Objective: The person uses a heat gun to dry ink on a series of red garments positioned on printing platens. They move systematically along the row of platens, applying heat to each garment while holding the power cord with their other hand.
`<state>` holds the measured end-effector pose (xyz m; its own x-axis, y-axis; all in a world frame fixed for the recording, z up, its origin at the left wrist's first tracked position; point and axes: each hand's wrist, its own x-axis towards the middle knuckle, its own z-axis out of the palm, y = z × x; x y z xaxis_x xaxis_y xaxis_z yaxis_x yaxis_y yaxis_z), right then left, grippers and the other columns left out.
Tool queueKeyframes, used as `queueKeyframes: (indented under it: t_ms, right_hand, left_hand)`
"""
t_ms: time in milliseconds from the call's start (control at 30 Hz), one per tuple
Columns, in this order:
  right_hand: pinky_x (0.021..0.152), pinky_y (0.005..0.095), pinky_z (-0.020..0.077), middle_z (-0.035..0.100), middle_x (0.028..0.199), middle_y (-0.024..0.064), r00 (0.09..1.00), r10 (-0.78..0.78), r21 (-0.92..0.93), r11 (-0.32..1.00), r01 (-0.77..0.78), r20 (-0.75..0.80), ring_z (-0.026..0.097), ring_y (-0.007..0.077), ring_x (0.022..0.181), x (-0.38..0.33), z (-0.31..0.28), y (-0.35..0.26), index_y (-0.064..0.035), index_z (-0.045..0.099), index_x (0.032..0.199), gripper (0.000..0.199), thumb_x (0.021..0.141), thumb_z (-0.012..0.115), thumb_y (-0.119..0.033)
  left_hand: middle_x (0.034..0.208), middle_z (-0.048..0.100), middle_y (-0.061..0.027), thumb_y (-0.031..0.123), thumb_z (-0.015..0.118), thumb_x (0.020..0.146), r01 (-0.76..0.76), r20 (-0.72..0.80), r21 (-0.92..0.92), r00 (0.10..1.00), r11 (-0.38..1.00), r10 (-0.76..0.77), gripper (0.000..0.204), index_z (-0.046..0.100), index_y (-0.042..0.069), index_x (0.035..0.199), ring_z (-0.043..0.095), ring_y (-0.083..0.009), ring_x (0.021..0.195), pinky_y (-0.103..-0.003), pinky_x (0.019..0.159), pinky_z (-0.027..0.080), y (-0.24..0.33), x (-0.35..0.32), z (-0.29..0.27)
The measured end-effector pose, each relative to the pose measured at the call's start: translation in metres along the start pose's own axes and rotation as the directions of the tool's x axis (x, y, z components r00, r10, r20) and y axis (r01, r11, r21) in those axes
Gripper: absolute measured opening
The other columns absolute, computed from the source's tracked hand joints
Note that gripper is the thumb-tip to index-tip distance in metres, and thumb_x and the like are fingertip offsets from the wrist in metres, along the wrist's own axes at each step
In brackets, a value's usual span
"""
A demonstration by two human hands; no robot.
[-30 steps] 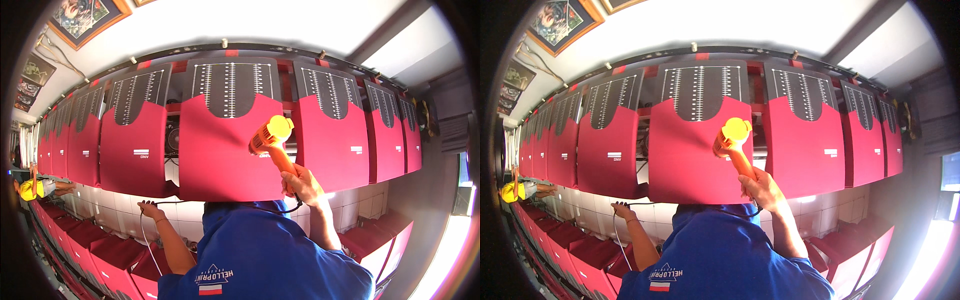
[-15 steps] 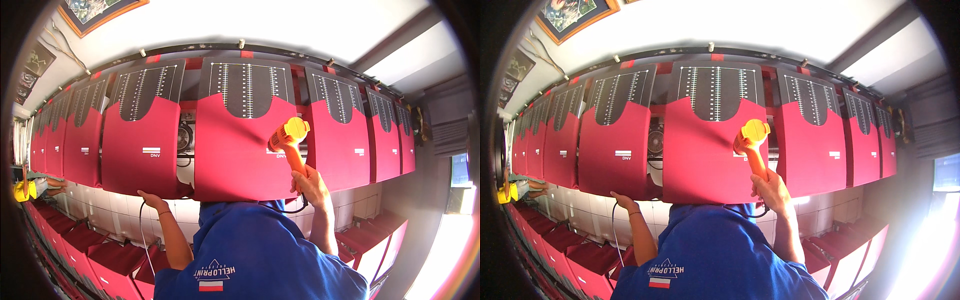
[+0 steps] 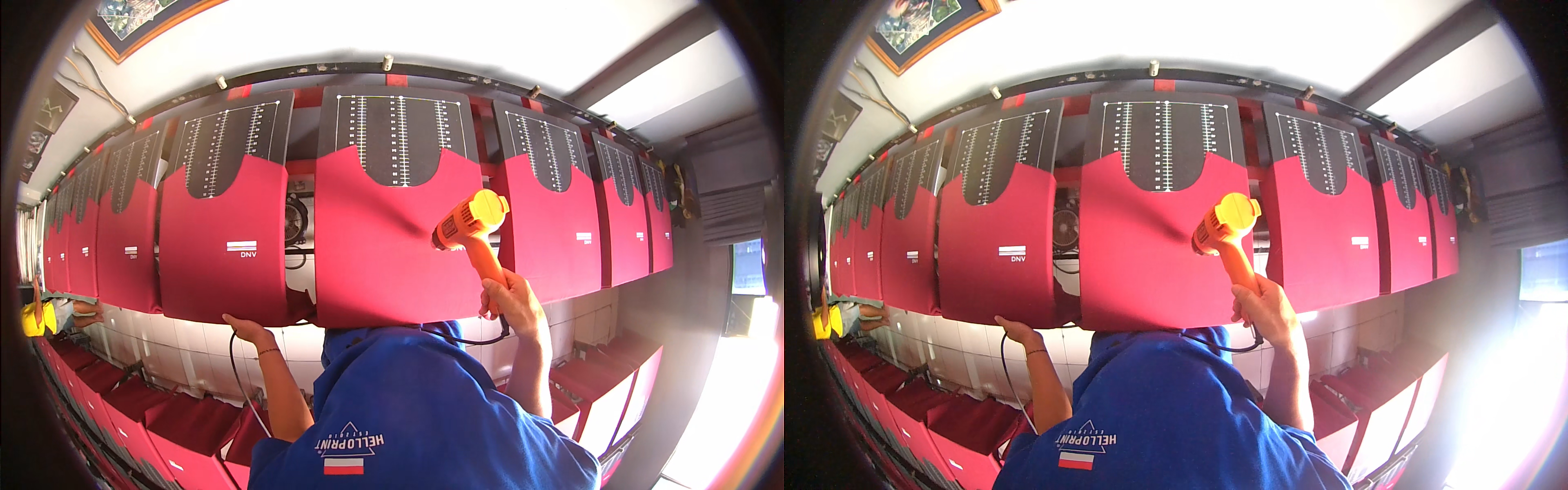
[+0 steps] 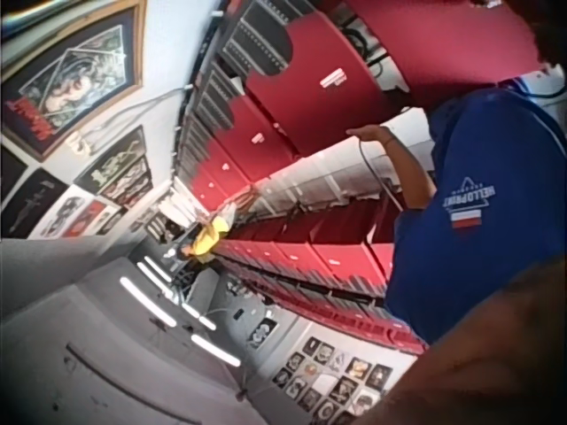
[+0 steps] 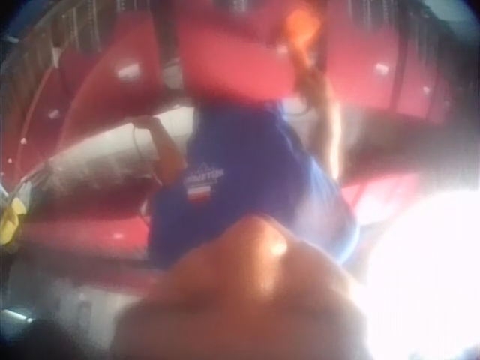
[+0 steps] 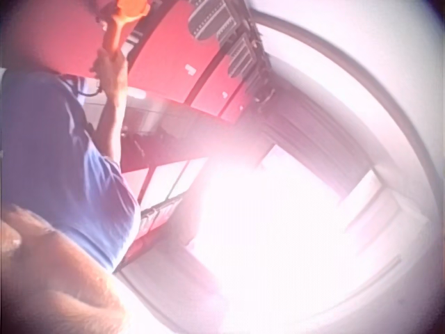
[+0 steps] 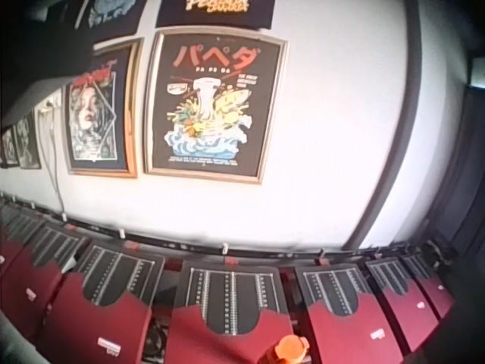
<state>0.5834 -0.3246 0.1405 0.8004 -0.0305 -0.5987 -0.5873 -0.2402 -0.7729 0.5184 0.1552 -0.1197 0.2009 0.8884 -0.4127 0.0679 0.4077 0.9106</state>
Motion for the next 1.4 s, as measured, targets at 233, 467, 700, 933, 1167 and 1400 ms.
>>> queueKeyframes:
  t_ms: [233,467,700,933,1167,1400]
  right_hand:
    - [0.054,0.0261,0.0472,0.06,0.07,0.005,0.999,-0.015,0.016,1.0,0.016,-0.031,0.059,0.0119,0.059,0.002,0.009,0.0,0.0006,0.058,0.095,0.022,0.093,0.06,-0.021]
    - [0.053,0.0258,0.048,0.061,0.07,0.005,0.996,0.03,-0.028,0.999,-0.033,-0.082,0.061,0.0121,0.06,0.0,0.0,0.004,0.0003,0.058,0.096,0.022,0.093,0.059,-0.021]
    - [0.053,0.0253,0.0478,0.06,0.069,0.0049,0.989,0.026,-0.021,0.999,-0.03,-0.142,0.06,0.0116,0.057,-0.003,-0.004,0.005,-0.0003,0.058,0.095,0.021,0.093,0.06,-0.021]
    - [0.051,0.0266,0.0484,0.06,0.068,0.0055,0.985,0.006,0.013,1.0,-0.004,-0.174,0.061,0.013,0.058,-0.001,-0.014,0.018,-0.0001,0.057,0.093,0.023,0.093,0.061,-0.023]
    - [0.051,0.0265,0.0485,0.06,0.068,0.0053,0.98,-0.022,0.021,0.999,0.026,-0.2,0.061,0.0135,0.058,-0.004,-0.018,0.023,-0.0004,0.057,0.093,0.023,0.093,0.06,-0.023]
    - [0.052,0.0264,0.0481,0.06,0.067,0.0042,0.99,-0.003,0.032,0.999,0.008,-0.139,0.062,0.013,0.059,-0.017,-0.03,0.029,-0.0009,0.057,0.092,0.022,0.093,0.059,-0.023]
  left_hand:
    - [0.143,0.047,-0.0196,0.051,0.033,0.102,-0.028,0.004,0.026,1.0,0.999,0.028,0.07,0.041,-0.008,0.141,0.052,-0.0326,0.125,-0.04,0.105,0.044,-0.008,0.008,-0.007]
    - [0.142,0.047,-0.0224,0.051,0.031,0.102,-0.085,0.0,0.102,0.996,0.991,0.085,0.073,0.04,-0.011,0.139,0.052,-0.0363,0.125,-0.043,0.106,0.043,-0.006,0.004,-0.004]
    - [0.141,0.049,-0.0205,0.049,0.035,0.102,-0.05,-0.05,0.097,0.997,0.994,0.055,0.07,0.043,-0.009,0.139,0.054,-0.0332,0.123,-0.04,0.104,0.045,-0.006,0.007,-0.005]
    - [0.139,0.05,-0.0209,0.05,0.035,0.102,-0.048,-0.047,0.083,0.998,0.995,0.053,0.07,0.044,-0.01,0.138,0.055,-0.0327,0.121,-0.039,0.103,0.046,-0.004,0.004,-0.002]
    - [0.139,0.05,-0.0208,0.051,0.035,0.102,-0.044,-0.034,0.107,0.998,0.993,0.048,0.071,0.044,-0.01,0.138,0.055,-0.0327,0.121,-0.039,0.103,0.046,-0.005,0.004,-0.003]
    - [0.139,0.05,-0.0228,0.054,0.033,0.101,-0.047,-0.041,0.163,0.998,0.986,0.054,0.076,0.043,-0.012,0.137,0.055,-0.0361,0.121,-0.042,0.102,0.045,-0.008,0.008,-0.009]
